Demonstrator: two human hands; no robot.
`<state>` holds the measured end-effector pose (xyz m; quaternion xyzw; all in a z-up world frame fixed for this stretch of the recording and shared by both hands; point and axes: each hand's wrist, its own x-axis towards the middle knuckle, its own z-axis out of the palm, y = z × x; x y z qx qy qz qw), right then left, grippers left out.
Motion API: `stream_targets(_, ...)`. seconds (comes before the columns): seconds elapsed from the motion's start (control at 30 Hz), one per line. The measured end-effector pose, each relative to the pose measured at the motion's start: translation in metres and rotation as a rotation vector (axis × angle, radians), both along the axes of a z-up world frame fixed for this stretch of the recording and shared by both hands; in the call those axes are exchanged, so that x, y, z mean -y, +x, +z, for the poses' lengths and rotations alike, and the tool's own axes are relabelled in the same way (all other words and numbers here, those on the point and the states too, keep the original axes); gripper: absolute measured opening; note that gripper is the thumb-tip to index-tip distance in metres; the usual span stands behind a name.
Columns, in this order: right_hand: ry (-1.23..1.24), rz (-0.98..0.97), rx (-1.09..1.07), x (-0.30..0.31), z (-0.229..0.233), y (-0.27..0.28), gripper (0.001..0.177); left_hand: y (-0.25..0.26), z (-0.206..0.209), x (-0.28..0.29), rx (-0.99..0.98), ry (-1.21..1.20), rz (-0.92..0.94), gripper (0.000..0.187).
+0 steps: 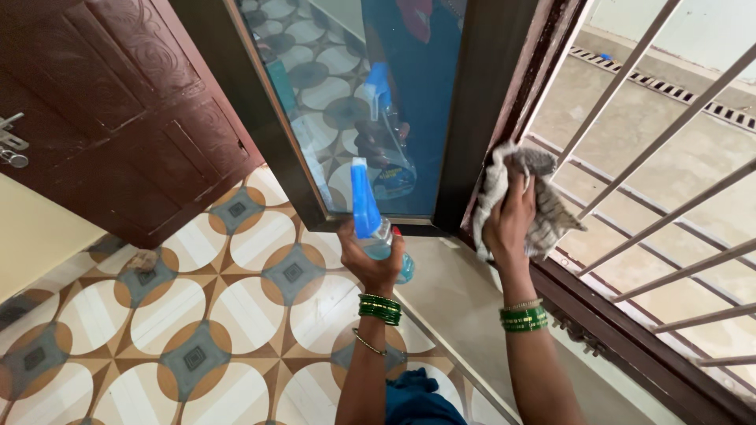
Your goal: The person cleans a window and its metal security bars using a spray bottle and a cloth. They spray the cleaning solution onto the glass and bars, then wipe the surfaces with the cloth, moving systematically across the window frame.
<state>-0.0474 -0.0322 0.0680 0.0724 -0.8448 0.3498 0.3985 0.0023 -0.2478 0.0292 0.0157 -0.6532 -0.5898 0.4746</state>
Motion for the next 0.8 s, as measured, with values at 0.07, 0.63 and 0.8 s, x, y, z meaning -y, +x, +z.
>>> stream_targets(0.07,-0.009,-0.017,0.065,-0.001,-0.007,0.01,0.066,0.003,0.003,0.006,0.0,0.021,-0.017,0.053)
stream_targets(0.63,0.193,-0.16,-0.299,0.066,0.105,-0.054,0.045,0.004,0.006,0.069,-0.044,0.223,-0.104,0.092)
stream_targets(0.8,0.158,-0.272,-0.385,0.059,0.03,-0.095,0.051,0.003,0.004,0.087,-0.027,0.141,0.008,0.091)
